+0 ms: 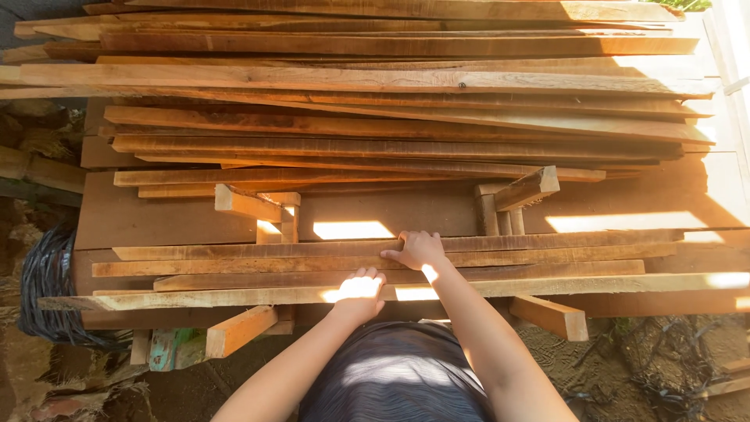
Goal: Sorting and arranging thin wood planks into a storage or drying rack.
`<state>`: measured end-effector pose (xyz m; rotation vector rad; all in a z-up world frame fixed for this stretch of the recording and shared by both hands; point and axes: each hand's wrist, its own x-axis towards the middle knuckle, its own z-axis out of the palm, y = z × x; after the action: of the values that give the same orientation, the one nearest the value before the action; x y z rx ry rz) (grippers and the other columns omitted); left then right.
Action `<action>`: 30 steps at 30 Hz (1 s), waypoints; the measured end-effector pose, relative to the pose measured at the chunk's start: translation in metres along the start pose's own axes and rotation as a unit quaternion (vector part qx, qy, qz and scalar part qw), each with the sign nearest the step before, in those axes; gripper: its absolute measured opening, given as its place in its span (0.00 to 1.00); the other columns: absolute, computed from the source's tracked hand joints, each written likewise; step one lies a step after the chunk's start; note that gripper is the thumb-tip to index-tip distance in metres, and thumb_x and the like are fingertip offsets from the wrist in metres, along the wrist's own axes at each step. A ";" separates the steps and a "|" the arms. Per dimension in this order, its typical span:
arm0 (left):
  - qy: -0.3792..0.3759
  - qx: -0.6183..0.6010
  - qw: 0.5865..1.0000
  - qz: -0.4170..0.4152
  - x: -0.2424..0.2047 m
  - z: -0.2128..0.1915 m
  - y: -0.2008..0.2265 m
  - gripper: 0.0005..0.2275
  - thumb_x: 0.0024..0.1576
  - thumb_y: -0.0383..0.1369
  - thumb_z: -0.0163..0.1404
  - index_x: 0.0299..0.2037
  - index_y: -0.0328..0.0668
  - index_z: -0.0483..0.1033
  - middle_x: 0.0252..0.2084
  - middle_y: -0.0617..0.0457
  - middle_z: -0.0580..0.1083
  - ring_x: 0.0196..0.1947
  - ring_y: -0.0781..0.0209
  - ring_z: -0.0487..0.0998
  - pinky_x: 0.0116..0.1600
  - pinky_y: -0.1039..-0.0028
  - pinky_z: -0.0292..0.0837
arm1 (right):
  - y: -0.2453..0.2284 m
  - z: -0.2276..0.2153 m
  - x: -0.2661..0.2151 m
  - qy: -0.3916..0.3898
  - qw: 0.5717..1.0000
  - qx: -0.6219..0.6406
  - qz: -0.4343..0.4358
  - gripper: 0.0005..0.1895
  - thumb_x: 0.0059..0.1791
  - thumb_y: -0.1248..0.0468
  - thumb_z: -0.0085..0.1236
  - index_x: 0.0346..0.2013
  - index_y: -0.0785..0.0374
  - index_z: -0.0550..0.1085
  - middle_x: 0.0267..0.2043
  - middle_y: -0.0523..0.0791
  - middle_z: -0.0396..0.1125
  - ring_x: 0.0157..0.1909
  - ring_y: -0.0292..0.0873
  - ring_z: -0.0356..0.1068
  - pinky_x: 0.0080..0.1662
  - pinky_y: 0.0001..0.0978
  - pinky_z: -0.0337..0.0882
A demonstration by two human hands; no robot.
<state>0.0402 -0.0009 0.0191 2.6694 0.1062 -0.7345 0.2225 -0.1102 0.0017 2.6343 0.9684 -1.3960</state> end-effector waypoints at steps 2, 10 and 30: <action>-0.039 -0.051 0.998 -0.019 -0.002 -0.026 0.003 0.19 0.54 0.46 0.58 0.50 0.49 0.72 0.48 0.53 0.71 0.54 0.54 0.71 0.57 0.67 0.69 | 0.001 -0.004 0.002 -0.020 1.000 0.002 0.003 0.45 0.45 0.19 0.37 0.59 0.47 0.72 0.60 0.43 0.71 0.64 0.48 0.67 0.64 0.47 0.57; 0.003 -0.221 0.970 -0.103 0.068 -0.149 -0.060 0.24 0.58 0.43 0.55 0.63 0.46 0.67 0.61 0.42 0.72 0.65 0.42 0.71 0.67 0.54 0.68 | 0.022 -0.036 0.039 0.264 0.948 0.124 -0.130 0.16 0.49 0.45 0.59 0.43 0.51 0.78 0.49 0.45 0.70 0.54 0.55 0.71 0.49 0.53 0.72; 0.222 0.045 0.960 -0.163 0.199 -0.287 -0.194 0.28 0.58 0.49 0.58 0.67 0.51 0.67 0.65 0.56 0.64 0.67 0.49 0.57 0.66 0.47 0.54 | 0.069 -0.242 0.121 0.483 0.874 0.008 -0.056 0.33 0.43 0.48 0.69 0.61 0.50 0.71 0.58 0.40 0.62 0.66 0.49 0.53 0.70 0.61 0.44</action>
<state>0.3170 0.2804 0.0823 2.8930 0.6551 -0.2130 0.4887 -0.0357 0.0386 3.3142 1.1203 0.0516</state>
